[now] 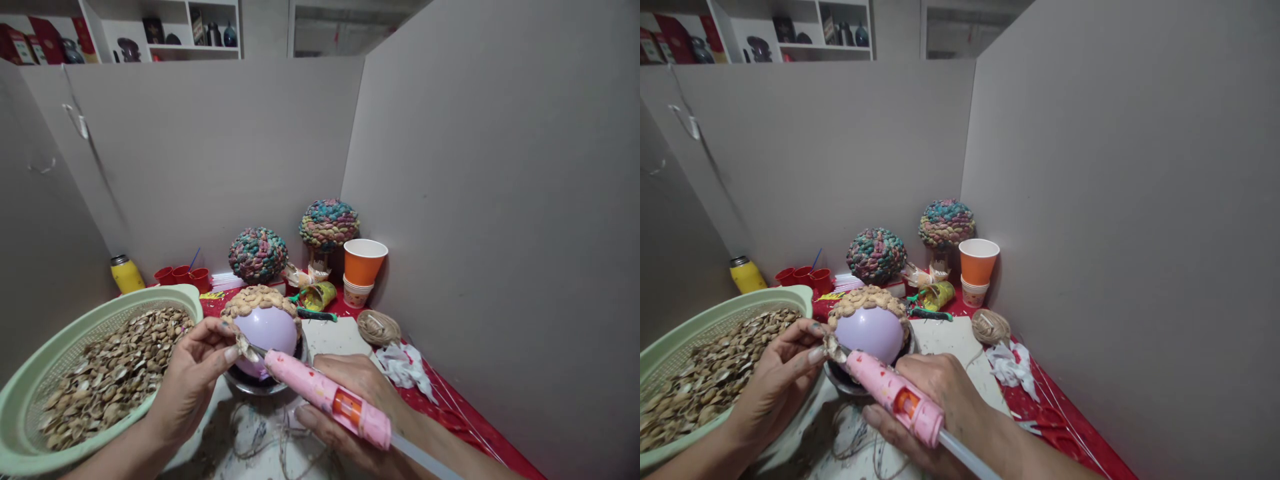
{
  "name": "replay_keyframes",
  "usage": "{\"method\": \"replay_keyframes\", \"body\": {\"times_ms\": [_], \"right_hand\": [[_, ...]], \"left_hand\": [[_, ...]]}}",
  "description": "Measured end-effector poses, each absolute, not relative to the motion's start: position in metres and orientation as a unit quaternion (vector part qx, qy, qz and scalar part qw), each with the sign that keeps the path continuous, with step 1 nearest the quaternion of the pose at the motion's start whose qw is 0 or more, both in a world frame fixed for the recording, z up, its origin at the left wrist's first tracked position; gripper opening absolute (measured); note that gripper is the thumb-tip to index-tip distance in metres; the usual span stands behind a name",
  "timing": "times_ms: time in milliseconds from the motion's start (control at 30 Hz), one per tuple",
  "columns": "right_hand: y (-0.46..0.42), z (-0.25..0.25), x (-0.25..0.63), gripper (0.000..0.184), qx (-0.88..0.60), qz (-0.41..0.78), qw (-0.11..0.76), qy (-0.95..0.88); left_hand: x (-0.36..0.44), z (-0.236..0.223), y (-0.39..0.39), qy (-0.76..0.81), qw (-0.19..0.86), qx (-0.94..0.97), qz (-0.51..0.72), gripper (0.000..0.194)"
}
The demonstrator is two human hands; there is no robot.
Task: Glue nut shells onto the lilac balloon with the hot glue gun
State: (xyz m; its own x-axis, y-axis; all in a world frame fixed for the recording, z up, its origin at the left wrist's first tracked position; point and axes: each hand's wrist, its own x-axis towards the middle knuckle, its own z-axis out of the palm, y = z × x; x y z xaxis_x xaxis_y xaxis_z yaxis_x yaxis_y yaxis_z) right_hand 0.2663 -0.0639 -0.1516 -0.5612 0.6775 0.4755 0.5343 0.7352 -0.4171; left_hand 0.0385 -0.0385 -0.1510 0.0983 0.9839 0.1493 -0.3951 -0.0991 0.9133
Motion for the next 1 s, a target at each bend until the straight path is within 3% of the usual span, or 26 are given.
{"method": "replay_keyframes", "body": {"times_ms": [1000], "right_hand": [[-0.061,-0.163,0.267,0.040,-0.356,0.086,0.329,-0.870]], "left_hand": [[0.037,-0.149,-0.038,0.326,0.560,0.455,0.611,0.023]]}}
